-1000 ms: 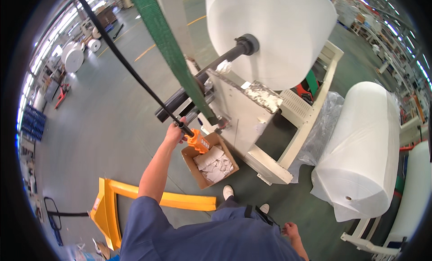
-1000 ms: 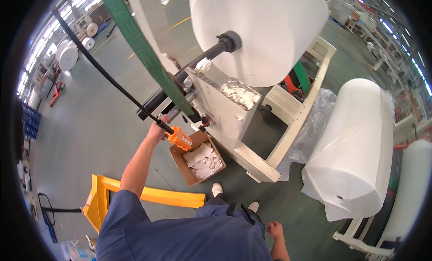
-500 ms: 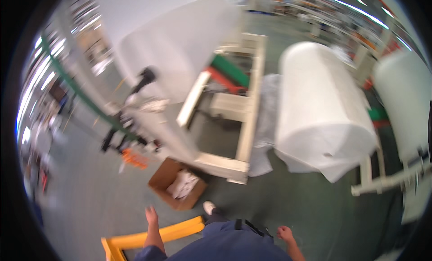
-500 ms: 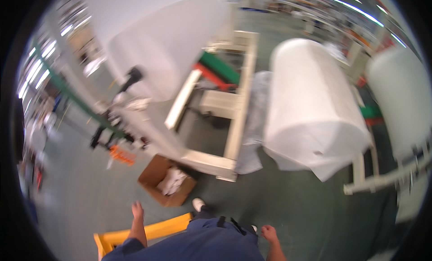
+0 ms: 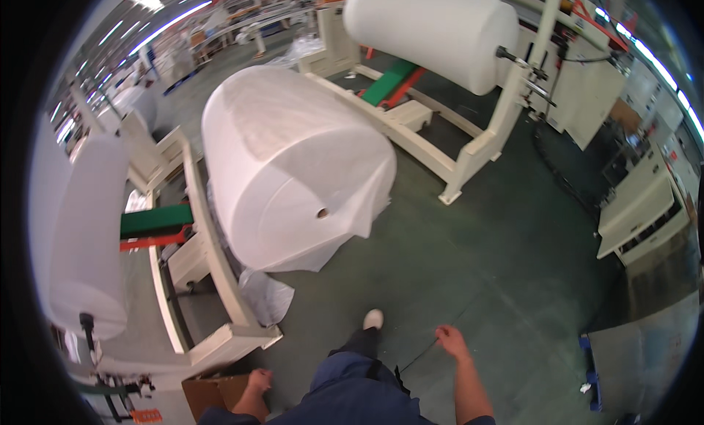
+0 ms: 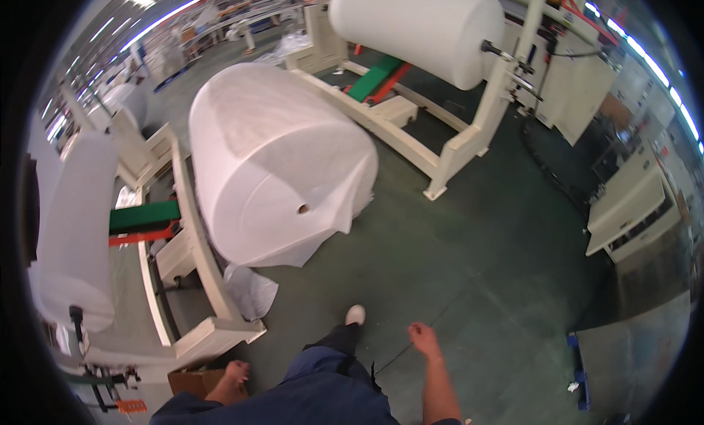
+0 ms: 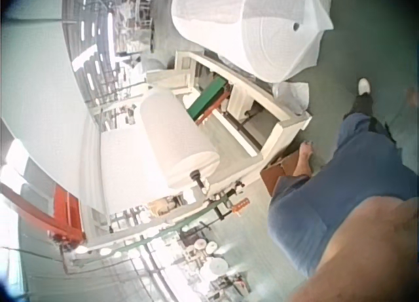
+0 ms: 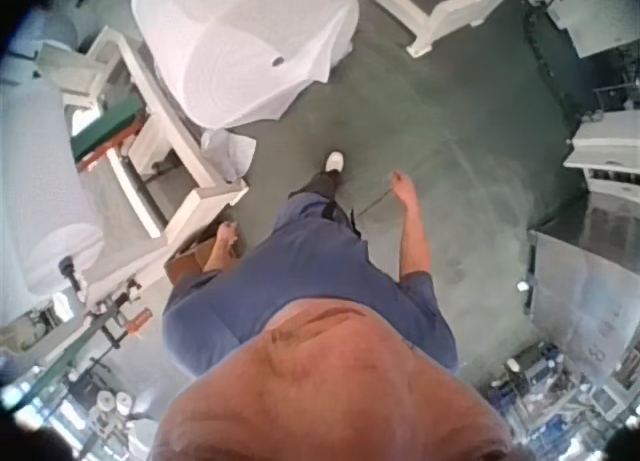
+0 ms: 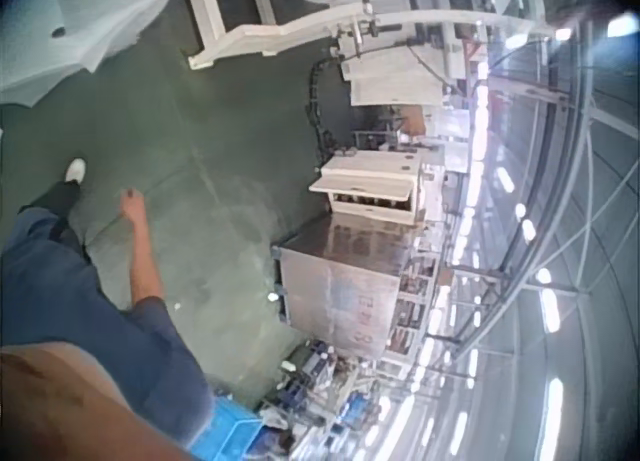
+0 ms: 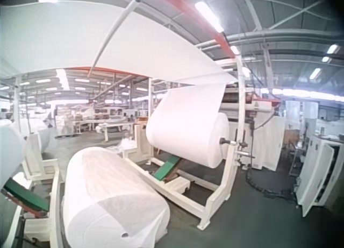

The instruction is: The person walks through a factory floor, briefly interacts with a machine's control panel, and then proceeds to a workstation. They pick up stacks of white folded items, separate them, and place them into a blue plastic basket.

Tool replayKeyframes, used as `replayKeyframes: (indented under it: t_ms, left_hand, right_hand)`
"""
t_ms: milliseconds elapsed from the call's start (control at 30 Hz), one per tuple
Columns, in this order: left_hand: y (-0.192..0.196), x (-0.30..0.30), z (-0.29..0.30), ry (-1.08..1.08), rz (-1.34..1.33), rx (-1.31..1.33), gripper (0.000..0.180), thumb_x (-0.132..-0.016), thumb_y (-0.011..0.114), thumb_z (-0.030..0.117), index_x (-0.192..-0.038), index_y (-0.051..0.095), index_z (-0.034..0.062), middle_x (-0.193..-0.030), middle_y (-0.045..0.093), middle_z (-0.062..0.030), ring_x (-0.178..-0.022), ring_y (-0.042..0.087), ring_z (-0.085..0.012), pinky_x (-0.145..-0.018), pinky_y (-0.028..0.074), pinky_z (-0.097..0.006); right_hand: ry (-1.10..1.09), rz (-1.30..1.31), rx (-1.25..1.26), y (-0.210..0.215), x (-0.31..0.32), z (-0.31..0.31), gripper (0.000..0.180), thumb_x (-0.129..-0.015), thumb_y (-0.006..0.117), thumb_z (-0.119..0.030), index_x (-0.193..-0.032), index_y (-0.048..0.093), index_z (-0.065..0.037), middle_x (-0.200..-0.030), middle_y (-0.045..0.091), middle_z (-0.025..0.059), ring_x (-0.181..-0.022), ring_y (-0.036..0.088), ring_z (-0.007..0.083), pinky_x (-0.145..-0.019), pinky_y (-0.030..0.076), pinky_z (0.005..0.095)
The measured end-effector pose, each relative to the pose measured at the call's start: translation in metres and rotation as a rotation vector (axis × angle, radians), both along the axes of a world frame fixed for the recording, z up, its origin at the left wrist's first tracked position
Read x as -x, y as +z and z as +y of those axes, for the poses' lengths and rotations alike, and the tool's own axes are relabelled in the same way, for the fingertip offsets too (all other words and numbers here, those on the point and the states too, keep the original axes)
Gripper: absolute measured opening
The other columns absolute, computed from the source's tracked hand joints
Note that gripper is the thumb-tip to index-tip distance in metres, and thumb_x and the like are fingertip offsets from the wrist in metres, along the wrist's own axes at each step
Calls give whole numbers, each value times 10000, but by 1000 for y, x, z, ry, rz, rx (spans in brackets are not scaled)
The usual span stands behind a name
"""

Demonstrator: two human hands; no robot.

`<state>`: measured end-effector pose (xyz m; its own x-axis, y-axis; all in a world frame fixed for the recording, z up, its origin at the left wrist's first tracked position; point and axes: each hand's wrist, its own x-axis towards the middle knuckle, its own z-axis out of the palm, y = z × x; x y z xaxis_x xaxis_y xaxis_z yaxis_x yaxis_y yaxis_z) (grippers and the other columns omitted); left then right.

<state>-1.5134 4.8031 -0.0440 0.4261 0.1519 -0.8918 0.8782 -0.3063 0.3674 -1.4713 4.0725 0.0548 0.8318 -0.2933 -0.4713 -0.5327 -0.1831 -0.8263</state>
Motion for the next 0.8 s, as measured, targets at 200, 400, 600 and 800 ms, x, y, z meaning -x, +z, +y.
replayKeyframes:
  t_ms: [200, 400, 600, 800]
  left_hand:
    - [6, -217, -171, -125, -485, -578, 310, -851, 580, 261, -921, 676, -25, -645, 662, -150, -482, 631, -240, -497, 516, -385]
    - [-29, -371, -492, -1590, -644, -407, 305, -924, 493, 246, -1098, 659, 59, -957, 706, -144, -926, 685, -300, -806, 548, -402]
    - [95, -489, -903, -1075, -630, 103, 417, -886, 592, 376, -1145, 657, 56, -1050, 697, -183, -1017, 655, -337, -895, 507, -401]
    - [46, -579, -1085, -1263, -547, -123, 396, -859, 575, 364, -1060, 685, 42, -987, 704, -185, -958, 675, -318, -849, 524, -397]
  right_hand:
    - [-77, 113, 312, -71, 36, -203, 236, -908, 598, -193, -1023, 644, 8, -777, 664, 89, -601, 617, 166, -556, 512, 301]
    - [-818, 619, -330, -74, 194, -272, 199, -912, 543, -231, -953, 619, -51, -768, 645, 130, -613, 639, 269, -533, 514, 405]
    - [-1050, 784, -611, -114, 233, -286, 198, -884, 553, -244, -953, 625, -73, -813, 662, 137, -718, 675, 322, -613, 540, 448]
    - [-638, 693, -359, -152, 157, -424, 181, -856, 567, -226, -931, 648, -83, -809, 674, 145, -760, 682, 327, -645, 550, 437]
